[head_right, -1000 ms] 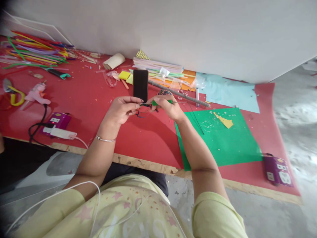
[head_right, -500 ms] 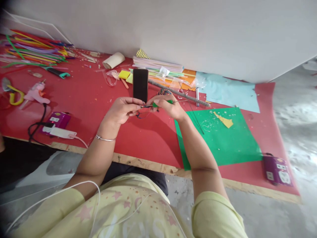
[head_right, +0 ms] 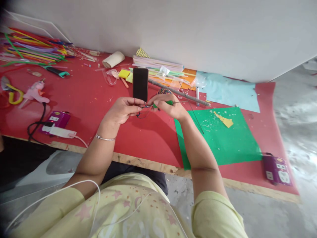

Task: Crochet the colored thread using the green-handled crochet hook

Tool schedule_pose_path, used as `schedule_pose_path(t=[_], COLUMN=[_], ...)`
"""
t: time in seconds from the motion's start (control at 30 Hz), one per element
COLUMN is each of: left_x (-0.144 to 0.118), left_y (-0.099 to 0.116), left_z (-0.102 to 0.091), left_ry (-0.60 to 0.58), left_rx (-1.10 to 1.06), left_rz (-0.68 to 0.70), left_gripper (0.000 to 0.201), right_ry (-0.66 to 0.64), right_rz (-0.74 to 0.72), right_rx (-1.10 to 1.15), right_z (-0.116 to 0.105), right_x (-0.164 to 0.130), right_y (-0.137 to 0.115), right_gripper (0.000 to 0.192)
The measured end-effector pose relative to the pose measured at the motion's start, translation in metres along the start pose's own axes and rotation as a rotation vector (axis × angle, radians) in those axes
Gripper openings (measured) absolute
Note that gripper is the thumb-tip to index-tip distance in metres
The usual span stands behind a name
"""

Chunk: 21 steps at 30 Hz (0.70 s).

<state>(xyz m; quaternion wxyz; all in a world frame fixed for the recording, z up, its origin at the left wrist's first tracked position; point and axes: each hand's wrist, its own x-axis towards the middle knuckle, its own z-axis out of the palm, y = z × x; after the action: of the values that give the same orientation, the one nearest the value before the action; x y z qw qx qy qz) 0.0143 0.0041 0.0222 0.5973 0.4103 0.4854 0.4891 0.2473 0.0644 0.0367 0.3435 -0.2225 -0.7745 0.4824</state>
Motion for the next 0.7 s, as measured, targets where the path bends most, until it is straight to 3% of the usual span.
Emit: schedule_pose_path(t=[0.7], left_x=[0.0033], left_y=[-0.0055], left_z=[0.0003], left_ry=[0.090], left_rx=[0.132], left_rz=[0.024], left_gripper=[0.030], right_ry=[-0.031], right_rz=[-0.125], right_rx=[-0.152], right_z=[0.0013], right_x=[0.0002], right_y=[0.0029], right_gripper=[0.032])
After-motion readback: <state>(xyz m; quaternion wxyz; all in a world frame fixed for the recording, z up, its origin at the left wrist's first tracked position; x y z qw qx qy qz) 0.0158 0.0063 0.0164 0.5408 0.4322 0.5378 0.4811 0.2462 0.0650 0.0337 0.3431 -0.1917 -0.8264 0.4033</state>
